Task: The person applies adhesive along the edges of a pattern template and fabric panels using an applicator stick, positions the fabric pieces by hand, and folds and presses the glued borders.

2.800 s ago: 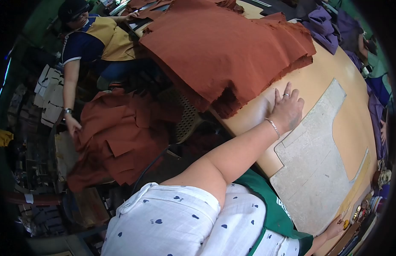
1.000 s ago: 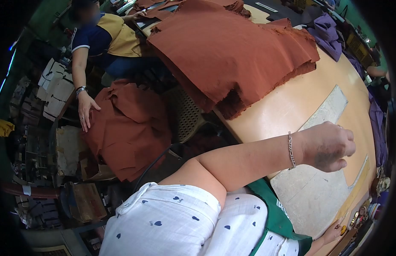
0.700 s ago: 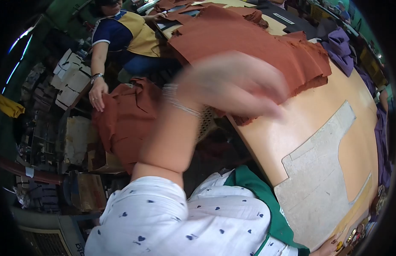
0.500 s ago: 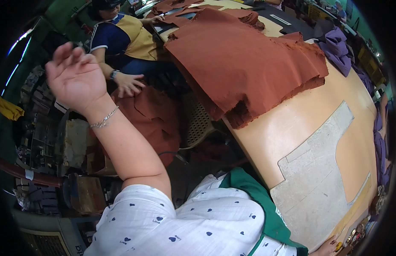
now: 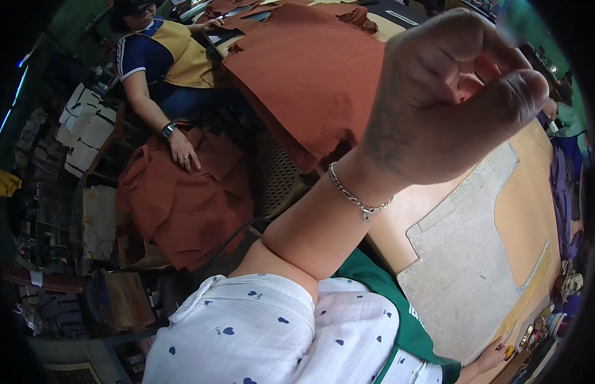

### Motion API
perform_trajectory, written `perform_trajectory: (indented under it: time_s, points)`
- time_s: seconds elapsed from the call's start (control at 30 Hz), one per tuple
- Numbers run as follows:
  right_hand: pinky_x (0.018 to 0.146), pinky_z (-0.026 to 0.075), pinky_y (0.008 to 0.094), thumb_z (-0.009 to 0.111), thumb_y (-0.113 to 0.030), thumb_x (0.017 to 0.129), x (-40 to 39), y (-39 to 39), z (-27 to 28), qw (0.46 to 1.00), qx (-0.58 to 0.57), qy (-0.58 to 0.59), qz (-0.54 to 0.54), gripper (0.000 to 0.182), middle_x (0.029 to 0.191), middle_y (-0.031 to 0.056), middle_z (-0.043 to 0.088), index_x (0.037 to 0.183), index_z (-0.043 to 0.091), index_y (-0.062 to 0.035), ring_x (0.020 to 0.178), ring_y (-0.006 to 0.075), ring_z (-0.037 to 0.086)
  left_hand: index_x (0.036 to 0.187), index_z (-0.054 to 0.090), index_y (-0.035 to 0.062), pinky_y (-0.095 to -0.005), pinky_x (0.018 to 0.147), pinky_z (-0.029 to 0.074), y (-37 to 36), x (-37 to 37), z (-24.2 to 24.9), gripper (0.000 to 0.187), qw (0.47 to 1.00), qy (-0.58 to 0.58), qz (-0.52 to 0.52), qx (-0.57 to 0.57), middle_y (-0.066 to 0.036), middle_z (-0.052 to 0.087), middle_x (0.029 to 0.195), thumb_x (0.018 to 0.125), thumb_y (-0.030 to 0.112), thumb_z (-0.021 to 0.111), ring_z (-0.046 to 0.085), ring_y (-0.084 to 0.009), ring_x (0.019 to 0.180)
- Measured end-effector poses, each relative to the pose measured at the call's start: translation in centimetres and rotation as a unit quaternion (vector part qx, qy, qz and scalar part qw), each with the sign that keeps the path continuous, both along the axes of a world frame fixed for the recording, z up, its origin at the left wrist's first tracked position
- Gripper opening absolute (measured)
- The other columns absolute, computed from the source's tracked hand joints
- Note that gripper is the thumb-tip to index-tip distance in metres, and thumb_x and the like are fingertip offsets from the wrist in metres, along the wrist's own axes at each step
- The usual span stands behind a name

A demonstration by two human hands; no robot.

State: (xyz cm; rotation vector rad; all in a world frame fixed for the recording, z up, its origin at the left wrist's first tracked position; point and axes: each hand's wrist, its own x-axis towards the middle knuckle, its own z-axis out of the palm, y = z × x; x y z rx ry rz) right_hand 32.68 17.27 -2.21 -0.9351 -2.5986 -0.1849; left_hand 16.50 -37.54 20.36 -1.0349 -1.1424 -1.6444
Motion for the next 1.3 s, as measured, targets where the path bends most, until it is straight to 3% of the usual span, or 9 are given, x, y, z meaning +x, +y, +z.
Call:
perform_trajectory:
  time_s: [0.13,0.23,0.43,0.57,0.73,0.97,1.1,1.13,1.3]
  points:
    - [0.070,0.044,0.0415,0.044,-0.045,0.085,-0.2,-0.5,0.6,0.999,-0.010,-0.027,-0.016,0.052,0.086,0.0219,0.059,0.088,0.059,0.0044,0.082,0.0359,0.055,0.078,0.056,0.0030,-0.0194,0.053,0.044,1.0,-0.6,-0.3,0.003,1.000,0.015,0.022,0.008,-0.001,0.058,0.066,0.078,0.002,0.060,0.053,-0.0051,0.058]
    - [0.070,0.044,0.0413,0.044,-0.045,0.085,-0.2,-0.6,0.7,0.999,-0.016,-0.028,-0.012,0.052,0.086,0.0220,0.059,0.087,0.059,0.0047,0.083,0.0355,0.055,0.076,0.056,0.0028,-0.0186,0.054,0.044,1.1,0.2,-0.5,0.005,0.997,0.018,-0.047,0.060,0.000,0.057,0.065,0.078,0.001,0.059,0.053,-0.0037,0.059]
    - [0.073,0.042,0.0386,0.048,-0.040,0.085,-0.1,0.3,-0.3,1.000,-0.006,-0.004,-0.011,0.046,0.086,0.0203,0.056,0.090,0.058,0.0044,0.084,0.0331,0.052,0.079,0.055,0.0012,-0.0184,0.057,0.043,1.6,1.0,-0.5,0.003,0.992,-0.104,-0.065,0.010,-0.001,0.056,0.070,0.079,0.000,0.058,0.052,-0.0041,0.062]
    - [0.071,0.041,0.0412,0.055,-0.025,0.081,-0.2,-0.4,0.0,0.998,-0.040,0.042,0.009,0.033,0.082,0.0259,0.055,0.084,0.058,0.0074,0.076,0.0371,0.051,0.086,0.054,-0.0004,-0.0229,0.062,0.041,1.5,0.8,-1.2,0.012,0.980,-0.141,-0.137,-0.028,-0.007,0.053,0.081,0.085,0.009,0.048,0.049,-0.0119,0.070]
    - [0.070,0.040,0.0408,0.058,-0.027,0.079,0.6,-1.5,0.7,0.997,-0.030,0.068,-0.009,0.029,0.079,0.0168,0.054,0.081,0.058,0.0023,0.076,0.0319,0.051,0.094,0.054,-0.0017,-0.0273,0.068,0.040,1.8,-0.1,-1.4,0.026,0.965,-0.153,-0.204,-0.062,-0.012,0.050,0.093,0.091,0.018,0.037,0.045,-0.0196,0.078]
    - [0.072,0.040,0.0393,0.058,-0.030,0.080,0.1,-1.2,0.3,0.998,-0.016,0.064,-0.008,0.031,0.080,0.0153,0.055,0.083,0.058,0.0011,0.078,0.0307,0.051,0.093,0.055,-0.0017,-0.0272,0.070,0.040,1.8,-0.1,-1.5,0.026,0.975,-0.154,-0.153,-0.057,-0.011,0.050,0.092,0.091,0.017,0.037,0.045,-0.0191,0.078]
    - [0.073,0.040,0.0391,0.057,-0.031,0.081,0.2,-1.5,0.4,0.998,-0.017,0.057,-0.016,0.033,0.081,0.0152,0.055,0.084,0.057,0.0014,0.079,0.0306,0.051,0.090,0.056,-0.0019,-0.0257,0.068,0.045,1.6,-1.7,-2.8,0.020,0.975,-0.214,-0.047,-0.023,-0.010,0.056,0.088,0.089,0.015,0.046,0.053,-0.0163,0.074]
    - [0.074,0.040,0.0390,0.056,-0.032,0.081,0.1,-1.6,0.3,0.998,-0.014,0.058,-0.016,0.033,0.081,0.0152,0.055,0.084,0.057,0.0013,0.079,0.0306,0.051,0.086,0.057,-0.0014,-0.0230,0.065,0.050,2.3,-1.9,-2.7,0.010,0.973,-0.225,-0.042,0.020,-0.008,0.061,0.080,0.083,0.008,0.054,0.059,-0.0117,0.069]
    - [0.074,0.040,0.0390,0.055,-0.032,0.082,0.2,-1.6,0.4,0.998,-0.016,0.056,-0.015,0.033,0.082,0.0151,0.055,0.085,0.058,0.0006,0.079,0.0305,0.051,0.082,0.059,0.0002,-0.0224,0.064,0.048,2.3,-3.1,-3.6,0.011,0.966,-0.258,0.017,0.012,-0.007,0.062,0.080,0.082,0.011,0.057,0.058,-0.0109,0.069]
